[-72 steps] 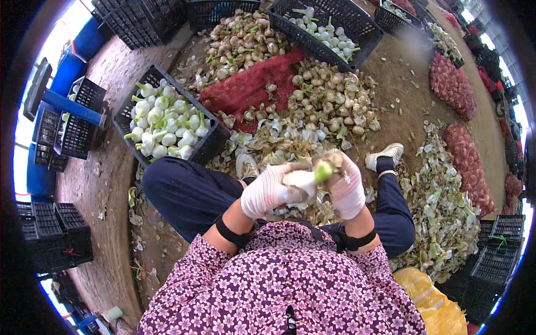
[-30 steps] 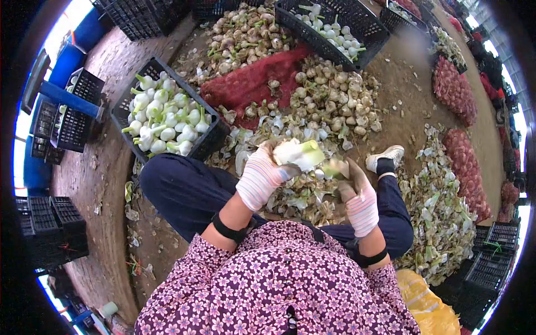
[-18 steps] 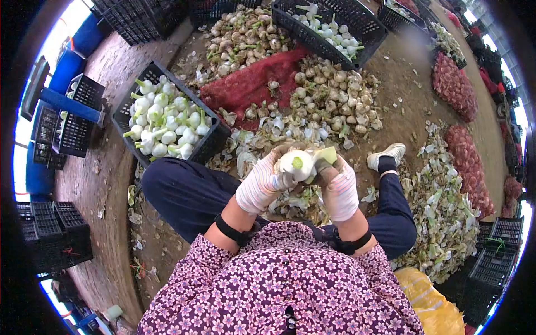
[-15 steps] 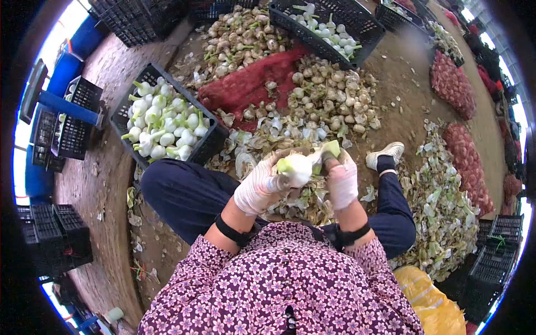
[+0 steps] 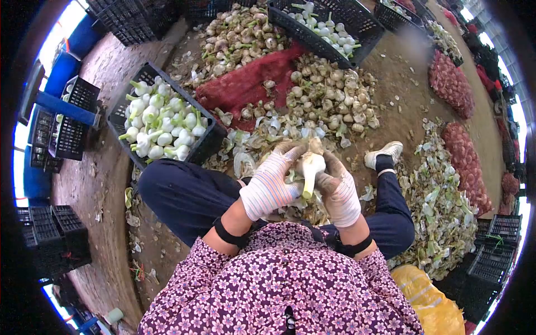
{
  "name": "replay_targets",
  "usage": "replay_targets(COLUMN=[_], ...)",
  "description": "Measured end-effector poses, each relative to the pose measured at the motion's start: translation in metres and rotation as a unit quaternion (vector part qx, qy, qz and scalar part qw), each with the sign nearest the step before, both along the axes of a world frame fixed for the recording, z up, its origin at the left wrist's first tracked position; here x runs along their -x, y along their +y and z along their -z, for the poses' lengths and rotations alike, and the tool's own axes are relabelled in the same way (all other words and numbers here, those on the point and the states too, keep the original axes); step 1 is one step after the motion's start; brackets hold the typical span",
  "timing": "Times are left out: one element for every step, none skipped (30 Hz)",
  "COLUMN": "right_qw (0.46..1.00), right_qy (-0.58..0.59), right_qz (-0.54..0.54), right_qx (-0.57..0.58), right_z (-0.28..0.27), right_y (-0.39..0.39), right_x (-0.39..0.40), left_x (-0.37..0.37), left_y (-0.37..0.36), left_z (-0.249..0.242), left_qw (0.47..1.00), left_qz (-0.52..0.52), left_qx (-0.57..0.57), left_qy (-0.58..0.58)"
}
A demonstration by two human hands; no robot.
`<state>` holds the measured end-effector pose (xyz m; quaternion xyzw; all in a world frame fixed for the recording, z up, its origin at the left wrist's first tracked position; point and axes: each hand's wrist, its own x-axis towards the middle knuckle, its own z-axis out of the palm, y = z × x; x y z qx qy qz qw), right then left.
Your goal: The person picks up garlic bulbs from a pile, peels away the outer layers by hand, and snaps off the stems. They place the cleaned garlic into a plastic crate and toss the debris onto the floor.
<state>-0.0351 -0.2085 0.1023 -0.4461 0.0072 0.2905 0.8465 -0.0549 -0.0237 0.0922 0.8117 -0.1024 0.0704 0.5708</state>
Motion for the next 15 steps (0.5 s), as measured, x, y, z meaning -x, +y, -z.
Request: replay_targets(right_qw=[0.997, 0.987, 0.987, 0.965, 0.928, 0.879, 0.879, 0.847, 0.811, 0.82, 0.82, 0.851, 0.878, 0.878, 0.941], right_qy=[-0.033, -0.066, -0.063, -0.155, -0.246, -0.335, -0.334, -0.383, -0.431, -0.418, -0.417, -0.37, -0.322, -0.321, -0.204], right_qz=[0.019, 0.038, 0.035, 0.018, 0.001, -0.015, -0.016, -0.024, -0.032, -0.033, -0.033, -0.043, -0.053, -0.054, -0.048], right_qx=[0.071, 0.142, 0.141, 0.211, 0.278, 0.341, 0.341, 0.368, 0.394, 0.389, 0.39, 0.37, 0.35, 0.35, 0.265], right_z=[-0.003, -0.005, -0.003, 0.0, 0.002, 0.004, 0.004, 0.004, 0.003, 0.001, 0.001, 0.003, 0.004, 0.004, 0.002], right_y=[0.001, 0.002, 0.002, 0.001, 0.0, 0.0, -0.001, -0.003, -0.004, -0.004, -0.004, -0.004, -0.004, -0.003, -0.002], right_x=[0.0, 0.001, 0.001, 0.001, 0.0, -0.001, -0.002, -0.004, -0.005, -0.004, -0.004, -0.003, -0.002, -0.001, 0.0], left_x=[0.003, 0.009, 0.01, 0.009, 0.008, 0.006, 0.006, 0.006, 0.005, 0.005, 0.004, 0.003, 0.004, 0.004, 0.004], left_y=[0.006, 0.008, 0.009, 0.008, 0.006, 0.004, 0.004, 0.004, 0.003, 0.001, 0.001, 0.001, 0.001, 0.001, 0.0], left_z=[-0.008, -0.021, -0.019, -0.018, -0.016, -0.011, -0.004, 0.0, 0.003, 0.006, 0.005, 0.001, 0.0, 0.003, 0.008], left_qw=[0.999, 0.981, 0.981, 0.992, 0.993, 0.99, 0.99, 0.985, 0.977, 0.977, 0.978, 0.974, 0.969, 0.969, 0.986], left_qz=[0.008, 0.003, -0.001, -0.009, -0.016, -0.011, -0.011, -0.009, -0.006, -0.025, -0.024, -0.04, -0.056, -0.056, -0.078], left_qx=[-0.031, 0.07, 0.07, -0.016, -0.102, -0.116, -0.115, -0.164, -0.212, -0.209, -0.209, -0.223, -0.237, -0.236, -0.148], left_qy=[0.028, 0.18, 0.182, 0.123, 0.063, 0.08, 0.081, 0.057, 0.034, 0.02, 0.02, -0.011, -0.042, -0.041, 0.014])
